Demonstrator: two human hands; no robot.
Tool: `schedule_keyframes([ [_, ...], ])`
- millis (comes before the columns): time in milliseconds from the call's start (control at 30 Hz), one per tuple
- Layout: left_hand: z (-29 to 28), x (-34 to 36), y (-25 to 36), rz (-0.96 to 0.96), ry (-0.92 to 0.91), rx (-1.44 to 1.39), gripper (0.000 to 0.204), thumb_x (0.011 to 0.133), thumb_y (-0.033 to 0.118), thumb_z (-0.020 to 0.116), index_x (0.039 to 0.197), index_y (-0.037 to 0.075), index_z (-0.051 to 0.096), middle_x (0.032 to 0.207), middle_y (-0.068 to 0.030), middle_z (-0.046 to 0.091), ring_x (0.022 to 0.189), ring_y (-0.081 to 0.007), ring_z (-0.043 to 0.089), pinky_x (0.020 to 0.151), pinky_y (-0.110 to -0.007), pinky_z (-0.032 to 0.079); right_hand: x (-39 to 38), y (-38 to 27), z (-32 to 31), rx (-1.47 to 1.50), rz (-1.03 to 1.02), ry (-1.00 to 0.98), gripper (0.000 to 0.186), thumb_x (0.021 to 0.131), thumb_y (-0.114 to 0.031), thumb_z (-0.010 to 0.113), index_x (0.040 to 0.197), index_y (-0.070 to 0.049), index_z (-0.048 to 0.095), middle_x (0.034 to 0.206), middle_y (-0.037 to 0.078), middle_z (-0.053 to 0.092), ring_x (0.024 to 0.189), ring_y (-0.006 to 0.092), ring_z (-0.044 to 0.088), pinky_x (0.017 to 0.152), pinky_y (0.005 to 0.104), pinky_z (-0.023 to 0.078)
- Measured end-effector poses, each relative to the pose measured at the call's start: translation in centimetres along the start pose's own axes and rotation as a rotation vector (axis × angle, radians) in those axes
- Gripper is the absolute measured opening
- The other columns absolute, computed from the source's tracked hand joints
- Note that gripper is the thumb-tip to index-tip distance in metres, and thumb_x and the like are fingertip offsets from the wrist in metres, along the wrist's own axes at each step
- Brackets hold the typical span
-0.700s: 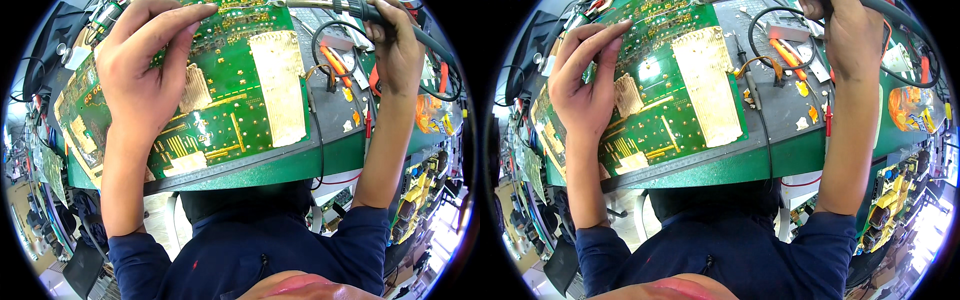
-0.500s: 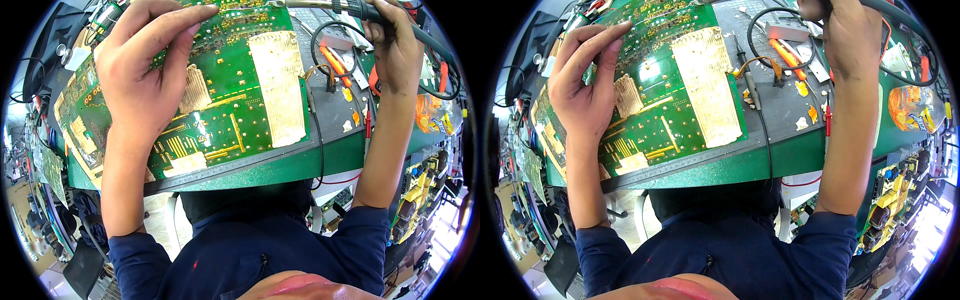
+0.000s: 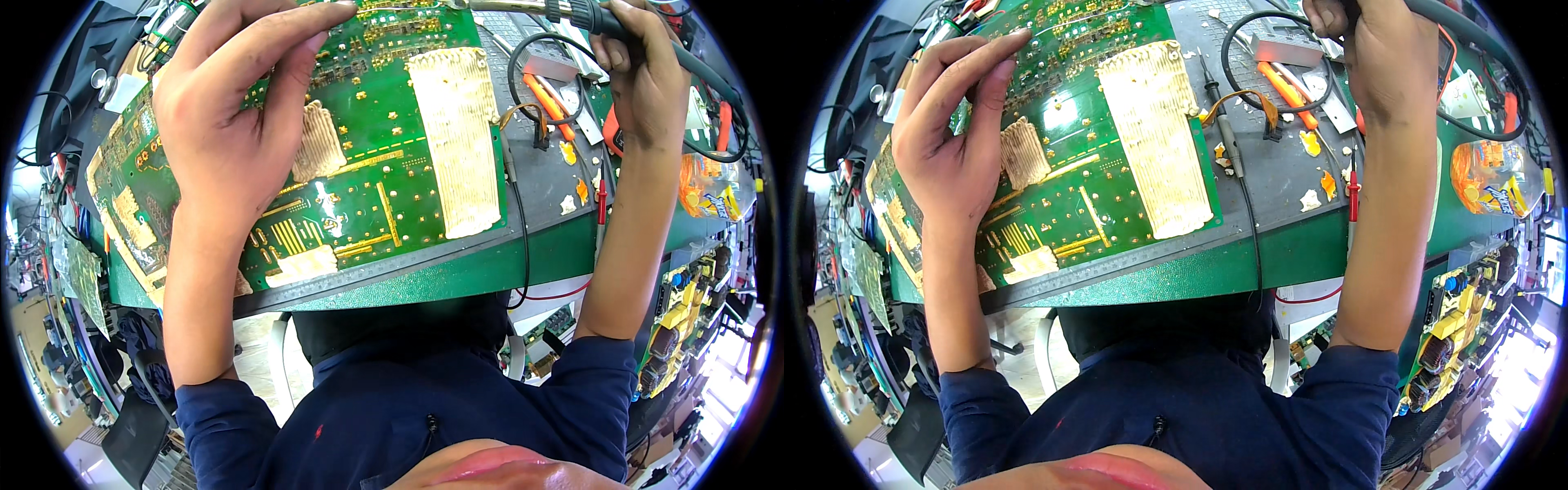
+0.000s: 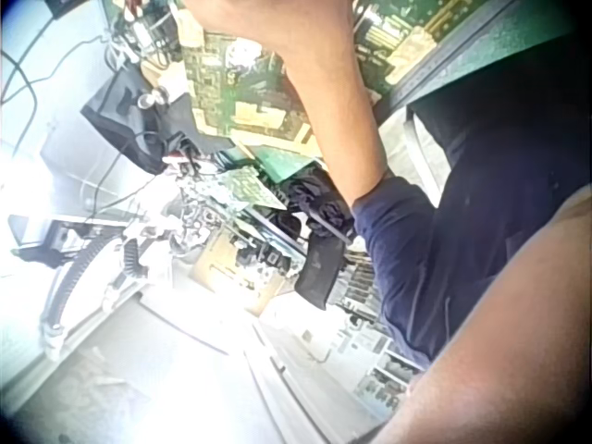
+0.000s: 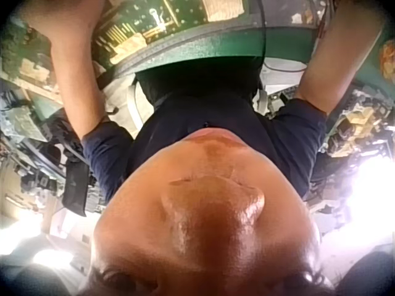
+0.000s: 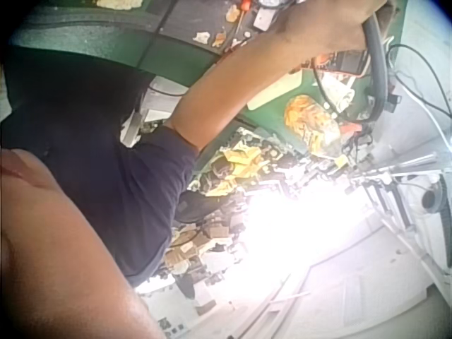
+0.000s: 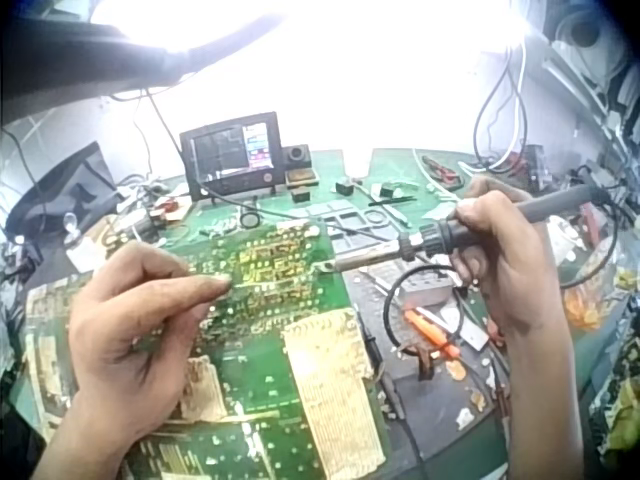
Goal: The person uses a soldering iron and a desoldering pump to work on a large green circuit board. They clean solder points, apply heat to components with a soldering iron, and use a multimeter probe on the board surface.
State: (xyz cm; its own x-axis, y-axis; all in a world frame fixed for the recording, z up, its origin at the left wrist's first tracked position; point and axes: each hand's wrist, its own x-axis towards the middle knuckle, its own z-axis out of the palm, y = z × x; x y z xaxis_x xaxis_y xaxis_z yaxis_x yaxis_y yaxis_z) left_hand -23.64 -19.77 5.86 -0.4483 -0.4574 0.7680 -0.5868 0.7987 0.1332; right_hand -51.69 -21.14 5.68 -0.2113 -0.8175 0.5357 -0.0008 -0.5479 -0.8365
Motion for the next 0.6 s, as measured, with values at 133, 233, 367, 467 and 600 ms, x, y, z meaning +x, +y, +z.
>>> schedule_keyframes([
  [133, 0.0, -0.1, 0.0, -0.034, -0.011, -0.049, 0.023, 0.082, -0.005, 0.067, 0.101, 0.004, 0.073, 0.087, -0.0048, 0.064, 0.075, -0.0107, 0.057, 0.067, -0.021, 0.046, -0.2, -0.6, 0.6, 0.037, 0.028, 0.001, 0.011, 0.086, -0.006, 0.052, 0.076, -0.001, 0.053, 0.060, 0.002, 0.052, 0.043, 0.0062, 0.044, 0.042, 0.0184, 0.039],
  [233, 0.1, -0.1, 0.0, -0.028, 0.001, -0.061, 0.022, 0.082, -0.005, 0.067, 0.101, 0.004, 0.073, 0.087, -0.0048, 0.064, 0.075, -0.0104, 0.057, 0.066, -0.021, 0.046, 0.0, -0.1, -0.1, 0.008, 0.003, -0.027, 0.012, 0.086, -0.007, 0.052, 0.075, -0.001, 0.054, 0.060, 0.002, 0.052, 0.042, 0.0063, 0.044, 0.042, 0.0185, 0.040],
  [367, 0.0, -0.1, 0.2, -0.052, -0.010, -0.042, 0.022, 0.082, -0.005, 0.067, 0.101, 0.004, 0.073, 0.087, -0.0048, 0.064, 0.075, -0.0105, 0.057, 0.067, -0.021, 0.046, -0.4, -0.8, 0.9, 0.042, 0.013, -0.002, 0.013, 0.086, -0.007, 0.052, 0.074, -0.002, 0.054, 0.059, 0.002, 0.052, 0.042, 0.0063, 0.044, 0.041, 0.0186, 0.040],
  [467, -0.1, -0.1, 0.1, -0.034, -0.011, -0.036, 0.023, 0.081, -0.005, 0.067, 0.101, 0.004, 0.073, 0.087, -0.0049, 0.064, 0.075, -0.0108, 0.057, 0.067, -0.021, 0.046, 0.1, 0.0, 0.0, 0.045, 0.044, 0.013, 0.013, 0.086, -0.007, 0.052, 0.074, -0.002, 0.054, 0.059, 0.002, 0.052, 0.042, 0.0063, 0.044, 0.041, 0.0184, 0.040],
  [600, 0.0, -0.1, 0.0, -0.020, -0.003, -0.032, 0.023, 0.081, -0.005, 0.067, 0.101, 0.005, 0.073, 0.087, -0.0051, 0.064, 0.075, -0.0112, 0.057, 0.067, -0.021, 0.046, 0.2, 0.3, -0.6, -0.023, -0.011, -0.044, 0.014, 0.087, -0.008, 0.052, 0.075, -0.001, 0.054, 0.061, 0.002, 0.053, 0.043, 0.0065, 0.044, 0.042, 0.0186, 0.039],
])
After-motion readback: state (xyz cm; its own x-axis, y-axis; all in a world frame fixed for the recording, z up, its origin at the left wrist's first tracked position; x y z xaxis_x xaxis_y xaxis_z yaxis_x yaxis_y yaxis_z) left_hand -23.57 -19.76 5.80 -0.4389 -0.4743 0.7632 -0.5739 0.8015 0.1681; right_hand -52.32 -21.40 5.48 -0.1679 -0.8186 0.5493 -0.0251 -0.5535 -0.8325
